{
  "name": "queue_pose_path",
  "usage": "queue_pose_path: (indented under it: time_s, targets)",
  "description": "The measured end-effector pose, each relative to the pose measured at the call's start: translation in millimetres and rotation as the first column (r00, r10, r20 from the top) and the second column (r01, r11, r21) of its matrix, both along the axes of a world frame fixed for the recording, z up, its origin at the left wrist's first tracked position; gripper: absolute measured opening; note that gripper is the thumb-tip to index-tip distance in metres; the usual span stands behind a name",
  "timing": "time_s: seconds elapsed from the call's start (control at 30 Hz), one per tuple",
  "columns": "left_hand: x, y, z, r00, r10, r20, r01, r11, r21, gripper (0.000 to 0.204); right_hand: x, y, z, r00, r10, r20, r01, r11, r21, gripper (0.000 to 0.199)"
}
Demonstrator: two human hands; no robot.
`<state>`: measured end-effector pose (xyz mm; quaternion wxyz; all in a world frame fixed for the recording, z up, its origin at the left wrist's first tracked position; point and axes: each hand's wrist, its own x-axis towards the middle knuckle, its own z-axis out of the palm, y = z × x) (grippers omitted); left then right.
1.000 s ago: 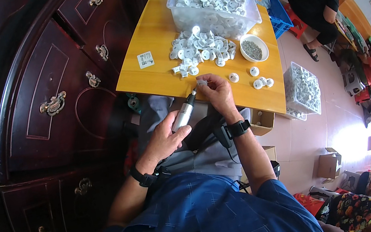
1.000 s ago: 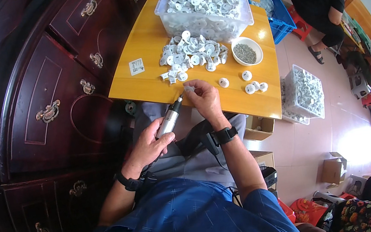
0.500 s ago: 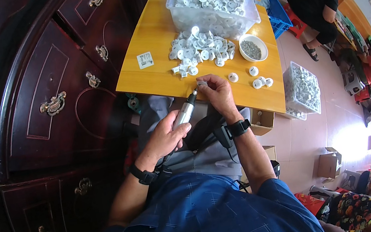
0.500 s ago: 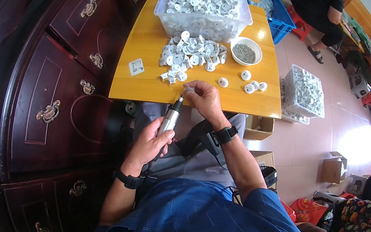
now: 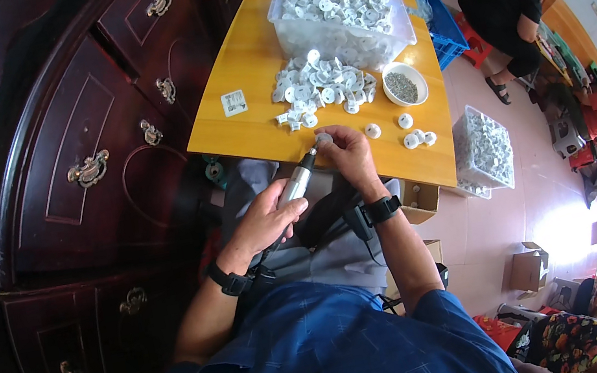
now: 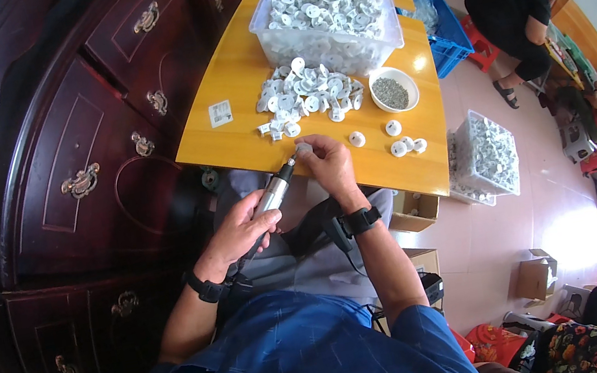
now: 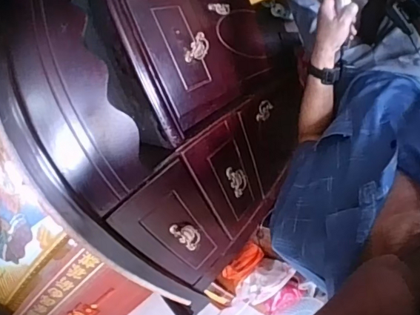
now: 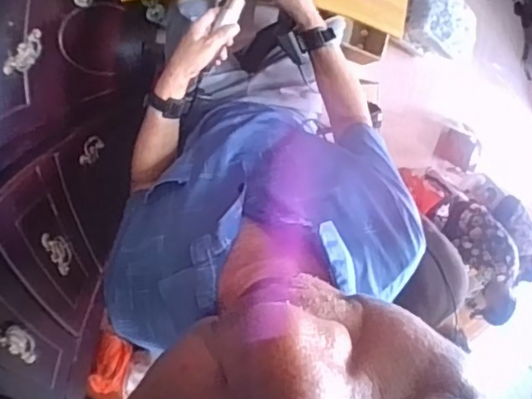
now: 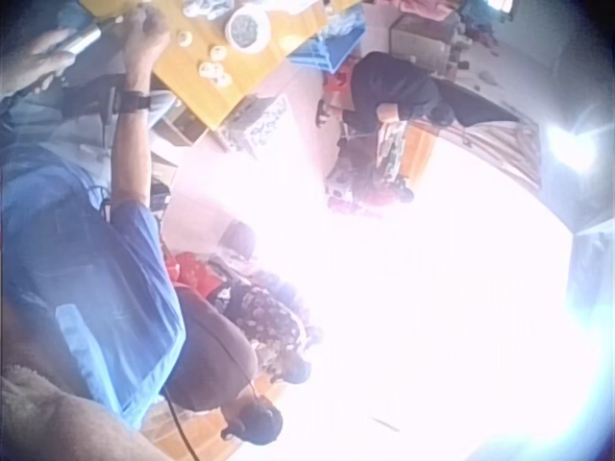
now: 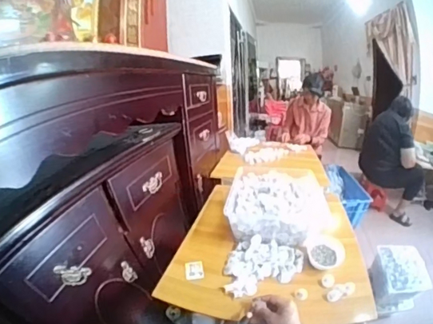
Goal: Using a handheld rotary power tool to assemble or trim small plastic housing components.
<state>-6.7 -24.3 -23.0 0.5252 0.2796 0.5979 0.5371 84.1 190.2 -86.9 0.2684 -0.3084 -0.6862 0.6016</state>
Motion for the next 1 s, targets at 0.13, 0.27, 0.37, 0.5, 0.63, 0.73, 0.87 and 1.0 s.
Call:
queue_pose_path:
  time_s: [0.13,0.27,0.37,0.5,0.63,0.73,0.87,1.0]
  targets:
    - [-2,-6,-4,0.999,0.028,0.023,-0.028,0.999,-0.038,0.041,7,-7,27,0.987,-0.134,0.084,0.063,0.824,0.563,0.012]
    - [-1,-8,-4,0.999,0.024,0.034,-0.023,0.999,-0.047,0.042,21,14,29,0.937,-0.303,0.171,0.058,0.621,0.781,0.009]
    - [-1,-8,-2,1.0,-0.004,0.02,0.005,0.998,-0.062,0.039,37,36,31,0.875,-0.394,0.28,0.047,0.647,0.761,0.013]
    - [-1,-9,0,1.0,-0.017,0.018,0.017,1.0,-0.023,0.039,65,65,36,0.78,-0.492,0.386,-0.005,0.613,0.79,0.016]
    - [-3,-12,-3,1.0,-0.019,-0.001,0.019,1.0,0.004,0.039,77,81,58,0.787,-0.526,0.321,0.055,0.579,0.813,0.023]
    - [-2,-10,-1,1.0,-0.027,0.005,0.027,1.0,0.015,0.04,77,108,79,0.824,-0.513,0.239,0.083,0.527,0.846,0.023]
    - [0,-13,0,1.0,-0.012,0.017,0.012,1.0,0.003,0.04,50,140,104,0.823,-0.486,0.294,0.027,0.55,0.835,0.017]
    - [0,-16,1,0.999,-0.013,0.03,0.013,1.0,0.009,0.038,22,178,84,0.625,-0.524,0.579,-0.185,0.621,0.761,0.018]
